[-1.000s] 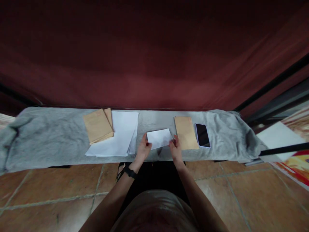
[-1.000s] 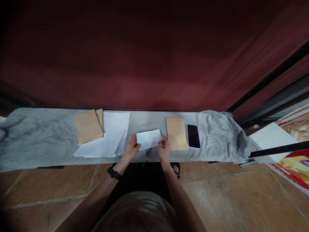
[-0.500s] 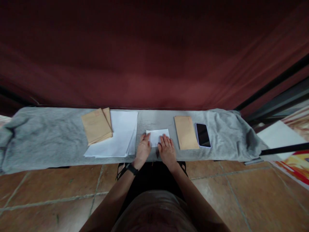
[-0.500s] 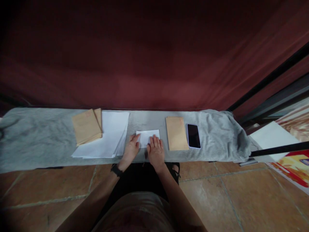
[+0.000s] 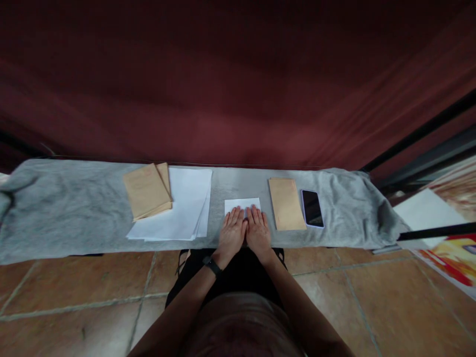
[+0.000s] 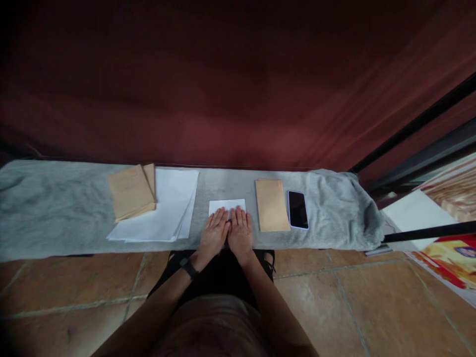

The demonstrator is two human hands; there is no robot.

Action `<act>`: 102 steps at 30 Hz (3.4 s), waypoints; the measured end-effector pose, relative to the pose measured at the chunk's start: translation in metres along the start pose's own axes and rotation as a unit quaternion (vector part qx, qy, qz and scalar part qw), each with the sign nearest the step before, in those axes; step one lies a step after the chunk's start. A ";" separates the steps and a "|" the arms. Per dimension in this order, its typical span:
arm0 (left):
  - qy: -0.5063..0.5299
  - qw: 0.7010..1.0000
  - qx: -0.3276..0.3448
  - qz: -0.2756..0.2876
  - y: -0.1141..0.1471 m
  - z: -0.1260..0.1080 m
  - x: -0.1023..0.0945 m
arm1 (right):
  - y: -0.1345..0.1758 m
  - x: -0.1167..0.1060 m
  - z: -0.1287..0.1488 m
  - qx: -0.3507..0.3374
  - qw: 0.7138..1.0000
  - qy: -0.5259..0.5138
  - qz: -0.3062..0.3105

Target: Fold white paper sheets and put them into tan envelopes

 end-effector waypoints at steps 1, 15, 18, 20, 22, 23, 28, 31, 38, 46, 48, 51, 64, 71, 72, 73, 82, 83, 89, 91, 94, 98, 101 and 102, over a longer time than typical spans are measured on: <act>-0.003 1.000 -0.001 -0.001 0.001 0.001 0.001 | 0.000 0.000 0.000 0.002 1.000 0.001 -0.004; -0.065 0.997 -0.043 -0.026 0.011 0.017 -0.005 | 0.009 -0.006 -0.010 0.039 0.998 0.003 -0.055; -0.068 0.996 -0.053 -0.035 0.013 0.020 -0.006 | 0.013 -0.007 -0.014 0.032 0.997 0.006 -0.066; -0.072 0.995 -0.055 -0.038 0.014 0.022 -0.006 | 0.016 -0.008 -0.016 0.028 0.997 0.008 -0.074; -0.080 0.995 -0.054 -0.039 0.016 0.023 -0.006 | 0.019 -0.008 -0.017 0.026 0.996 0.013 -0.080; -0.086 0.994 -0.054 -0.039 0.016 0.023 -0.006 | 0.021 -0.008 -0.018 0.026 0.996 0.016 -0.080; -0.138 0.989 -0.051 -0.034 0.017 0.023 -0.005 | 0.022 -0.010 -0.021 0.027 0.997 0.024 -0.073; -0.163 0.985 -0.047 -0.031 0.017 0.023 -0.004 | 0.019 -0.013 -0.020 0.023 0.997 0.017 -0.075; -0.170 0.984 -0.041 -0.029 0.016 0.023 -0.002 | 0.001 -0.009 -0.007 -0.020 0.998 -0.011 -0.056; -0.174 0.983 -0.046 -0.021 0.016 0.021 -0.006 | -0.021 0.000 -0.006 -0.016 1.000 -0.008 -0.023; -0.175 0.983 -0.049 -0.017 0.015 0.020 -0.008 | -0.023 0.000 -0.007 -0.014 1.000 -0.007 -0.021; -0.175 0.983 -0.058 -0.008 0.012 0.018 -0.009 | -0.023 0.001 -0.007 -0.014 1.000 -0.006 -0.020; -0.152 0.986 -0.033 0.051 -0.024 0.022 0.011 | -0.022 0.000 -0.006 -0.007 1.000 0.001 -0.018; -0.155 0.987 -0.027 0.039 -0.023 0.023 0.012 | -0.023 0.001 -0.006 0.001 1.000 -0.005 -0.020; -0.153 0.987 -0.026 0.037 -0.023 0.022 0.011 | -0.024 0.000 -0.006 0.001 1.000 -0.008 -0.019; -0.151 0.988 -0.025 0.035 -0.023 0.022 0.011 | -0.025 0.000 -0.006 -0.001 1.000 -0.012 -0.016; -0.137 0.990 -0.015 0.038 -0.025 0.024 0.009 | -0.039 0.004 0.000 -0.024 0.999 -0.021 0.034; -0.138 0.990 -0.016 0.039 -0.026 0.025 0.008 | -0.040 0.004 0.000 -0.024 0.999 -0.019 0.034; -0.142 0.989 -0.017 0.041 -0.029 0.023 0.003 | -0.042 0.006 0.000 -0.025 0.999 -0.012 0.027; -0.144 0.989 -0.016 0.039 -0.029 0.023 0.003 | -0.042 0.006 0.000 -0.023 0.999 -0.012 0.024; -0.146 0.988 -0.017 0.036 -0.028 0.024 0.004 | -0.042 0.007 -0.002 -0.015 1.000 -0.010 0.017; -0.149 0.988 -0.021 0.031 -0.028 0.026 0.006 | -0.043 0.008 -0.004 0.000 1.000 -0.007 0.006; -0.146 0.989 -0.024 0.029 -0.028 0.028 0.007 | -0.043 0.007 -0.005 0.010 1.000 -0.007 -0.002; -0.145 0.989 -0.028 0.026 -0.028 0.030 0.007 | -0.043 0.006 -0.005 0.010 1.000 -0.008 -0.004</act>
Point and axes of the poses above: each hand's wrist, its own y-axis away from the middle knuckle, its own x-axis out of the palm, z = x × y, the point moved 9 cm from there along -y, towards the middle knuckle, and after that the axes turned 9 degrees about x, right-handed, at the moved point
